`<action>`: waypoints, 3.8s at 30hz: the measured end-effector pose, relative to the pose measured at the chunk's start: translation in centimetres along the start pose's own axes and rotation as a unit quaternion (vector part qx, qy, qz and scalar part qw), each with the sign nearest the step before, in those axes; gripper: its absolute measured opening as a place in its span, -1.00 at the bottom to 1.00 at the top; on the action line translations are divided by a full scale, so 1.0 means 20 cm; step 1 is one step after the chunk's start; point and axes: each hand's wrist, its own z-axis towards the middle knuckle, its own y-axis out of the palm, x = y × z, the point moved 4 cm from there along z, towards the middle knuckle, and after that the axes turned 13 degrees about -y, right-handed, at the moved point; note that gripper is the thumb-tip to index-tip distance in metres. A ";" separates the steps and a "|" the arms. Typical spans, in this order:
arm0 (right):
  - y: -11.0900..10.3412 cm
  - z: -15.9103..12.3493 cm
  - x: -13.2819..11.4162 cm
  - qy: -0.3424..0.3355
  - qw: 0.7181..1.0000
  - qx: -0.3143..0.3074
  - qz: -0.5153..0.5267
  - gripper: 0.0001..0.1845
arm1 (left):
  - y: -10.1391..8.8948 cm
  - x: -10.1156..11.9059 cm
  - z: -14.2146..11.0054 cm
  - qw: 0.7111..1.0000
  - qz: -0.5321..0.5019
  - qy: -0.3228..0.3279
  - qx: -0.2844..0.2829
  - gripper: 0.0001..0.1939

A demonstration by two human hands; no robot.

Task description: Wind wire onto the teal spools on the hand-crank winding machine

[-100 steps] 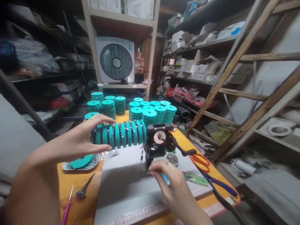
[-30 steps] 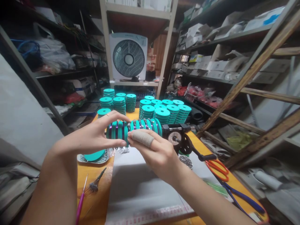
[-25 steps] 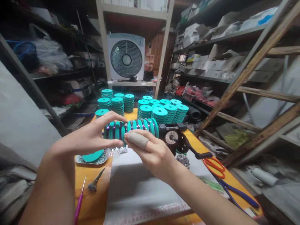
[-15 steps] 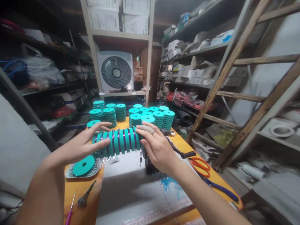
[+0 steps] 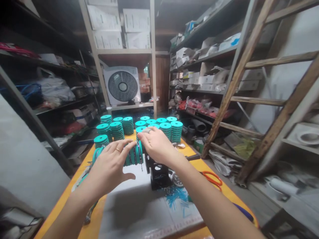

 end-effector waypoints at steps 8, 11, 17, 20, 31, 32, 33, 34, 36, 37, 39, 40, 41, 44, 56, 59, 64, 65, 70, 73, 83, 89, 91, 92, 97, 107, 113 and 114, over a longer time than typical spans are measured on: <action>-0.23 -0.42 -0.12 0.107 0.987 0.107 0.044 -0.75 | -0.02 -0.06 0.14 0.997 -0.018 -0.028 -0.069 -0.14; -0.18 -0.60 -0.16 0.147 0.985 0.025 0.084 -0.84 | -0.05 -0.07 0.18 0.988 -0.095 0.024 -0.119 -0.27; 0.11 -0.84 -0.17 0.198 0.969 -0.137 0.056 -0.88 | -0.06 -0.11 0.24 0.971 -0.165 0.058 -0.162 -0.41; 0.22 -0.87 -0.14 0.218 0.964 -0.152 0.029 -0.84 | -0.05 -0.10 0.22 0.979 -0.131 0.063 -0.140 -0.39; 0.33 -0.84 -0.14 0.180 0.961 -0.190 -0.086 -0.79 | 0.00 -0.01 0.07 0.999 -0.015 0.005 -0.034 -0.41; 0.34 -0.84 -0.15 0.172 0.960 -0.198 -0.100 -0.79 | 0.00 -0.01 0.06 1.000 -0.010 -0.001 -0.024 -0.36; 0.35 -0.84 -0.16 0.166 0.958 -0.205 -0.110 -0.79 | 0.01 0.00 0.06 1.000 -0.005 -0.005 -0.014 -0.31; 0.36 -0.84 -0.16 0.163 0.957 -0.209 -0.116 -0.79 | 0.01 0.00 0.06 1.000 0.001 -0.007 -0.005 -0.26; 0.35 -0.84 -0.17 0.163 0.958 -0.206 -0.116 -0.81 | 0.02 0.00 0.06 1.000 0.008 -0.004 0.005 -0.24; 0.34 -0.84 -0.17 0.166 0.961 -0.194 -0.109 -0.82 | 0.01 0.00 0.07 1.000 0.008 -0.001 0.005 -0.27; 0.29 -0.81 -0.18 0.174 0.970 -0.149 -0.082 -0.85 | 0.00 -0.01 0.09 1.000 -0.001 0.005 -0.007 -0.34; 0.24 -0.79 -0.18 0.177 0.975 -0.120 -0.062 -0.87 | 0.00 -0.01 0.10 1.000 -0.008 0.004 -0.019 -0.37; 0.20 -0.75 -0.19 0.177 0.980 -0.087 -0.037 -0.89 | -0.01 -0.02 0.11 0.999 -0.017 0.000 -0.033 -0.38; 0.06 -0.60 -0.20 0.161 0.986 0.011 0.048 -0.94 | -0.02 -0.06 0.15 0.995 -0.051 -0.023 -0.080 -0.36; 0.05 -0.18 -0.13 0.110 0.959 0.193 0.179 -0.92 | -0.01 -0.10 0.20 0.982 -0.126 -0.039 -0.137 -0.39; 0.08 -0.19 -0.12 0.119 0.960 0.176 0.183 -0.92 | -0.01 -0.10 0.20 0.981 -0.130 -0.039 -0.138 -0.41; 0.08 -0.20 -0.12 0.127 0.964 0.172 0.158 -0.94 | -0.01 -0.10 0.20 0.982 -0.124 -0.040 -0.141 -0.41; 0.08 -0.20 -0.12 0.127 0.964 0.171 0.157 -0.93 | -0.01 -0.10 0.20 0.982 -0.122 -0.041 -0.141 -0.40; 0.07 -0.20 -0.12 0.122 0.964 0.180 0.154 -0.93 | -0.01 -0.10 0.19 0.981 -0.121 -0.043 -0.144 -0.40; 0.08 -0.20 -0.12 0.122 0.967 0.172 0.144 -0.93 | -0.01 -0.10 0.19 0.981 -0.122 -0.046 -0.144 -0.40; 0.07 -0.20 -0.13 0.113 0.967 0.173 0.147 -0.93 | -0.01 -0.10 0.19 0.983 -0.115 -0.042 -0.140 -0.40; 0.08 -0.19 -0.12 0.119 0.975 0.148 0.119 -0.93 | -0.01 -0.10 0.19 0.982 -0.113 -0.043 -0.142 -0.39; 0.07 -0.20 -0.12 0.127 0.974 0.142 0.124 -0.91 | -0.01 -0.10 0.19 0.982 -0.113 -0.043 -0.142 -0.35; 0.07 -0.20 -0.12 0.129 0.973 0.140 0.128 -0.91 | -0.01 -0.10 0.19 0.983 -0.114 -0.043 -0.140 -0.32; 0.06 -0.21 -0.12 0.120 0.977 0.126 0.127 -0.90 | -0.03 -0.09 0.18 0.985 -0.114 -0.038 -0.126 -0.42; 0.05 -0.21 -0.12 0.083 0.985 0.117 0.097 -0.91 | -0.01 -0.10 0.18 0.983 -0.119 -0.046 -0.131 -0.39; 0.05 -0.22 -0.14 0.059 0.990 0.110 0.072 -0.89 | -0.02 -0.09 0.19 0.984 -0.116 -0.039 -0.130 -0.46; 0.06 -0.22 -0.14 0.051 0.989 0.117 0.071 -0.89 | -0.02 -0.10 0.19 0.984 -0.116 -0.040 -0.129 -0.46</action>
